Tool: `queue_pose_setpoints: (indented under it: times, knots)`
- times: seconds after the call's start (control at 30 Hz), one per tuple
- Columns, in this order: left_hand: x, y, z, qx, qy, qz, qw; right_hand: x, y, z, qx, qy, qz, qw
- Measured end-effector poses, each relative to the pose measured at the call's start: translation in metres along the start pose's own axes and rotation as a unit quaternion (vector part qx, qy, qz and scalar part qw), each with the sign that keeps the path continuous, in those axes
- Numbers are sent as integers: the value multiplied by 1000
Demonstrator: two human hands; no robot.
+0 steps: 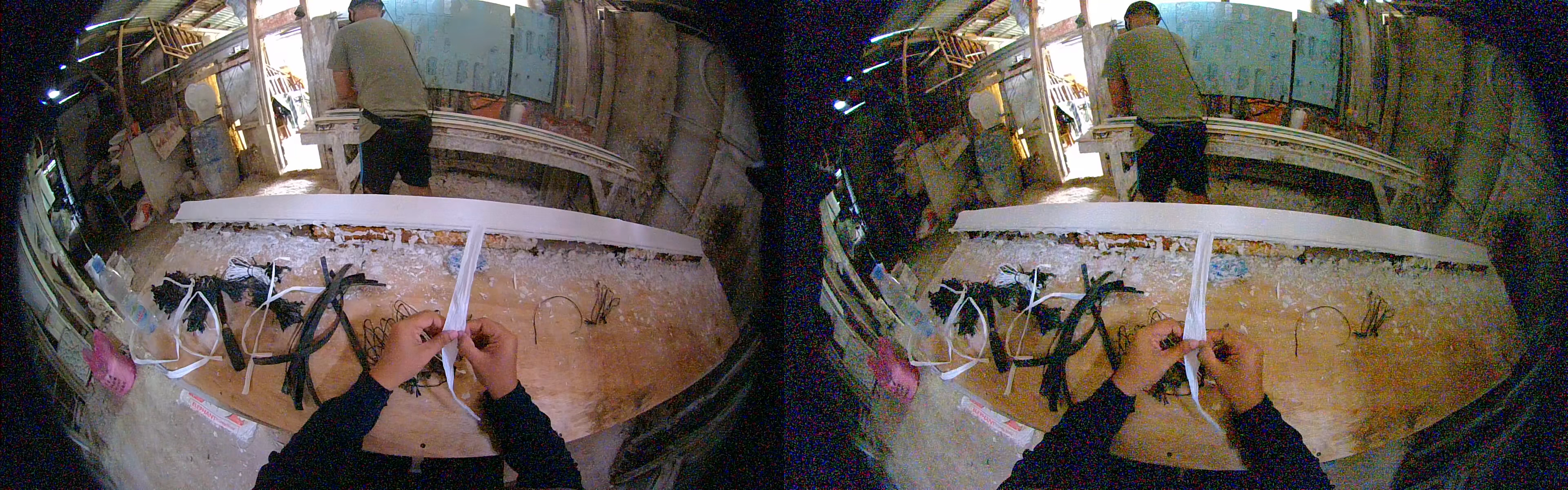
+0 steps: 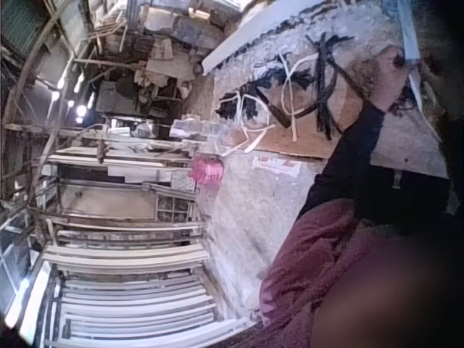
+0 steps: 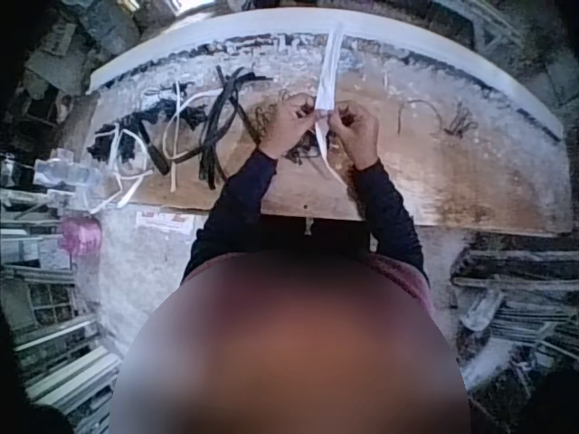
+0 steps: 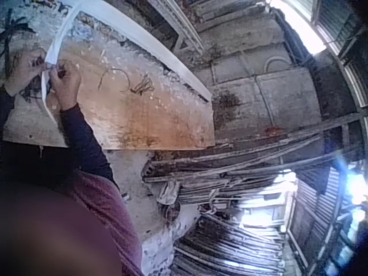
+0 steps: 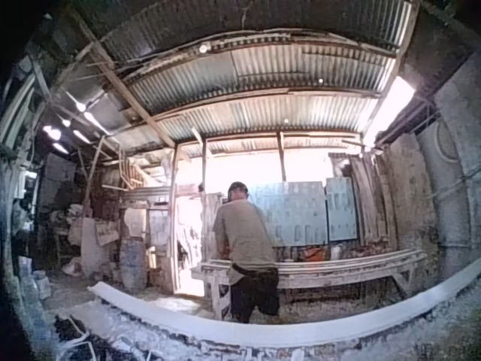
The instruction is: The person repeatedly picks up white and black cable ties from a workbench, loops them around a bundle, and tightens them by hand. The person continues this process for multiple ties, placing the finished bundles on the table.
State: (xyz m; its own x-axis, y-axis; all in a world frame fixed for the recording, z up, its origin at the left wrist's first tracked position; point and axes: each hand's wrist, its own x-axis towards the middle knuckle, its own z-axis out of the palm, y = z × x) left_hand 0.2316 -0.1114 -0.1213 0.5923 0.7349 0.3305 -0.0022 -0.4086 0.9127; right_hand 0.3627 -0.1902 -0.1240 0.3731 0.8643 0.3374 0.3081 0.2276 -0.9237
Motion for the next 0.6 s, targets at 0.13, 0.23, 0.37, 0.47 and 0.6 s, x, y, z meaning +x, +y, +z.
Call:
queue_pose_setpoints:
  times: [0.13,0.23,0.37,0.47,0.6]
  knots:
    - [1,2,0,-1,6,33,999,1,1,1,-40,13,-23,999]
    - [5,3,-2,22,2,55,998,4,0,2,-37,17,-18,999]
    - [5,3,-3,11,-24,77,997,3,-2,2,-88,18,-51,995]
    - [6,3,-6,32,-57,59,996,2,-4,3,-80,16,-63,995]
    - [5,6,-8,24,-86,38,995,3,-3,2,-115,22,-91,989]
